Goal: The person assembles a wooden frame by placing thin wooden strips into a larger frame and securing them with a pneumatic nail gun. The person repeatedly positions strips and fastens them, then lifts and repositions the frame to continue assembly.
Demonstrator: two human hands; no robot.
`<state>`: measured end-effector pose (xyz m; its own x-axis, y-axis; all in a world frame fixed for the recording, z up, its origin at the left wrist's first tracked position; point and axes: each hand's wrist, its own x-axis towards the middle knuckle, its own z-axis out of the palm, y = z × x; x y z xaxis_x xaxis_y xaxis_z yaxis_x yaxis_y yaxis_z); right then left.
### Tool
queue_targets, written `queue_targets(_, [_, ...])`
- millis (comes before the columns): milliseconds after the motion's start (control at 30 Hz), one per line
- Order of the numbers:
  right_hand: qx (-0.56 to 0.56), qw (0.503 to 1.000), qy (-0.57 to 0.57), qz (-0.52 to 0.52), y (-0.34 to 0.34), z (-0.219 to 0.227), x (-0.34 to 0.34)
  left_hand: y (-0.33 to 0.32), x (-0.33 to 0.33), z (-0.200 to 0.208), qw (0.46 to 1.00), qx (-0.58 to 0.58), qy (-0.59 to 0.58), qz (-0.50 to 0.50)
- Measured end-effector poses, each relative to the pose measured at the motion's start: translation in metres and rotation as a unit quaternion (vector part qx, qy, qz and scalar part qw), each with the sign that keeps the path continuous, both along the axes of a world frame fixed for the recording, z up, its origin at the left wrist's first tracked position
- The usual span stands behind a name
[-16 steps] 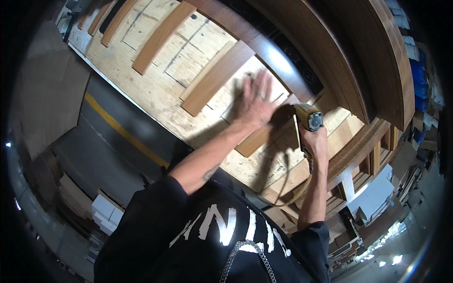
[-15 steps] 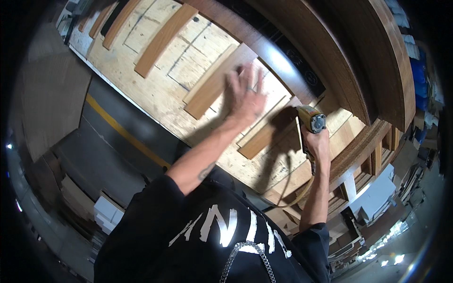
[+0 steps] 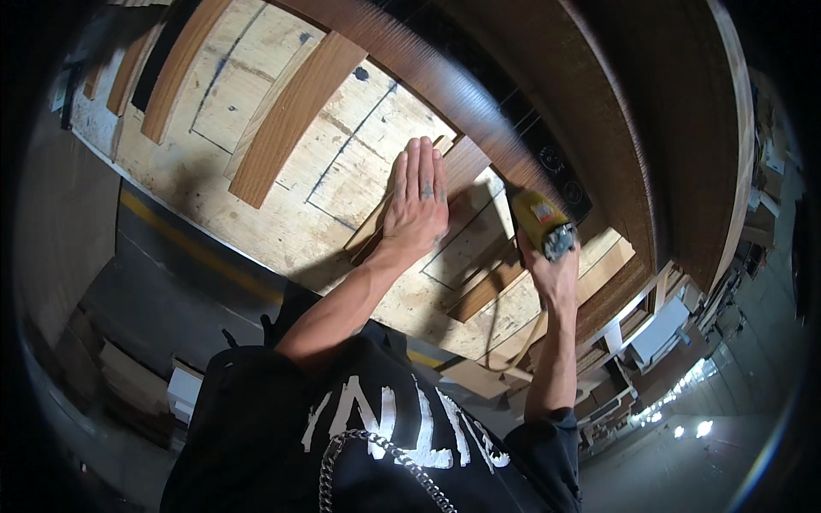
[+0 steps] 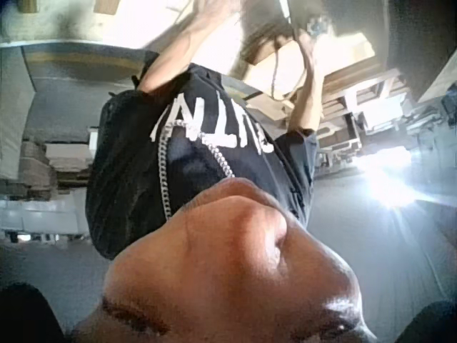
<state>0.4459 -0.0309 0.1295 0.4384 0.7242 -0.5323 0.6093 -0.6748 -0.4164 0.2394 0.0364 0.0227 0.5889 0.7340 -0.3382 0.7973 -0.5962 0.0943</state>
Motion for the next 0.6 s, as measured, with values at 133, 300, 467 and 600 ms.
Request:
queue_targets(133, [-0.007,0.995,-0.029,0.1,0.038,-0.012,-0.01,-0.008,-0.001,-0.024,0.968,0.002,-0.23,0.098])
queue_targets(300, [-0.038,0.999,0.001,0.035,0.058,-0.007,-0.022,-0.006,-0.001,-0.024,0.977,0.009,-0.198,0.083])
queue_targets(467, [-0.057,0.998,0.002,0.035,0.064,-0.006,-0.026,-0.005,-0.003,-0.024,0.981,0.012,-0.18,0.076])
queue_targets(600, [-0.05,0.998,0.001,0.023,0.061,-0.01,-0.024,-0.007,-0.001,-0.023,0.983,0.021,-0.165,0.076])
